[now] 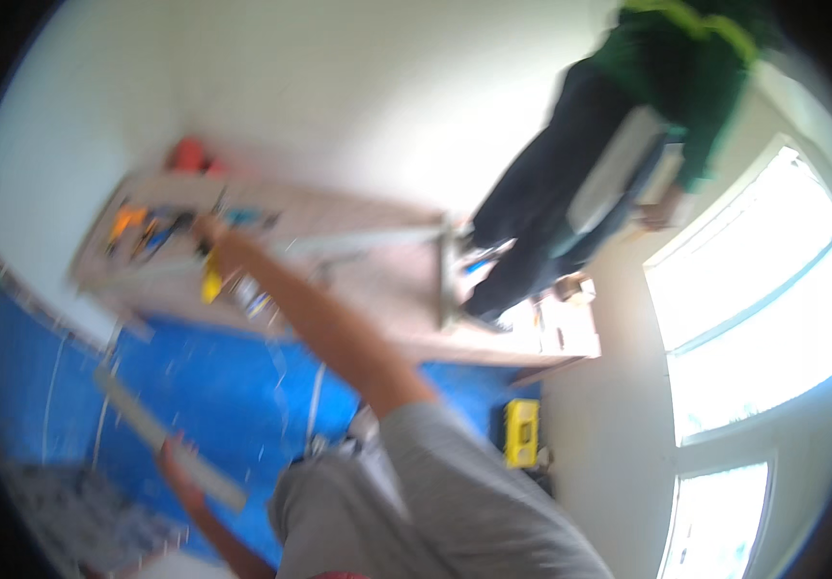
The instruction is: The person uses tin snips to cut a long metal profile into shorter segments on a workbench. They repeatedly position the profile, cut it, and place the cut pieces aside while another person works nearby.
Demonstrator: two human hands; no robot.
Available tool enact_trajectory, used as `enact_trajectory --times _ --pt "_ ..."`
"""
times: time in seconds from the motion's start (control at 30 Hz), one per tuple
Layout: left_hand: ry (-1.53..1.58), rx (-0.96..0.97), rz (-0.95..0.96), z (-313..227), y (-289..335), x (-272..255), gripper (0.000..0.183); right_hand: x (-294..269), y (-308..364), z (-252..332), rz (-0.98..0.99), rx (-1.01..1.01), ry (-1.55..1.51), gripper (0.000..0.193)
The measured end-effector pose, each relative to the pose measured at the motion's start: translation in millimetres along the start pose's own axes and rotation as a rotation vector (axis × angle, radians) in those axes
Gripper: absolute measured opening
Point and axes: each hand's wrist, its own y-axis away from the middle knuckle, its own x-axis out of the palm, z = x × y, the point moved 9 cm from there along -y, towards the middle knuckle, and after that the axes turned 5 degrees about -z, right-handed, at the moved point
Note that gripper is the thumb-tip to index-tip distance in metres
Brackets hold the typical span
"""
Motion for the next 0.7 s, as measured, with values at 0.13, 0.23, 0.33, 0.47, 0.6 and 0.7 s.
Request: enact_trajectory --times 0.13,0.23,0.33,0.47,0.6,0.7 --pt "0.019 0.029 -0.002 2.6 -12.1 7.6 0.058 3.3 0.6 31.0 0.014 -0.027 -0.342 0.058" --pt "0.022 0.044 0.021 1.1 -21.1 17.1 0.057 0.8 13.1 56.8 0.020 -0.045 -0.472 0.057" --pt "0.072 0.125 0.144 -6.4 -26.3 35.4 0.061 -2.8 24.9 82.5 0.127 -0.056 -0.636 0.052" --pt "0.081 0.170 0.196 -9.0 -34.2 46.8 0.062 -20.3 32.9 89.9 0.150 -0.067 -0.615 0.045" --pt "0.073 0.212 0.241 -7.4 -46.7 56.1 0.064 -41.7 38.9 89.2 0.101 -0.045 -0.651 0.047" --pt "0.075 0.224 0.262 0.1 -59.1 55.3 0.065 -58.1 45.0 84.8 0.024 -0.019 -0.685 0.053"
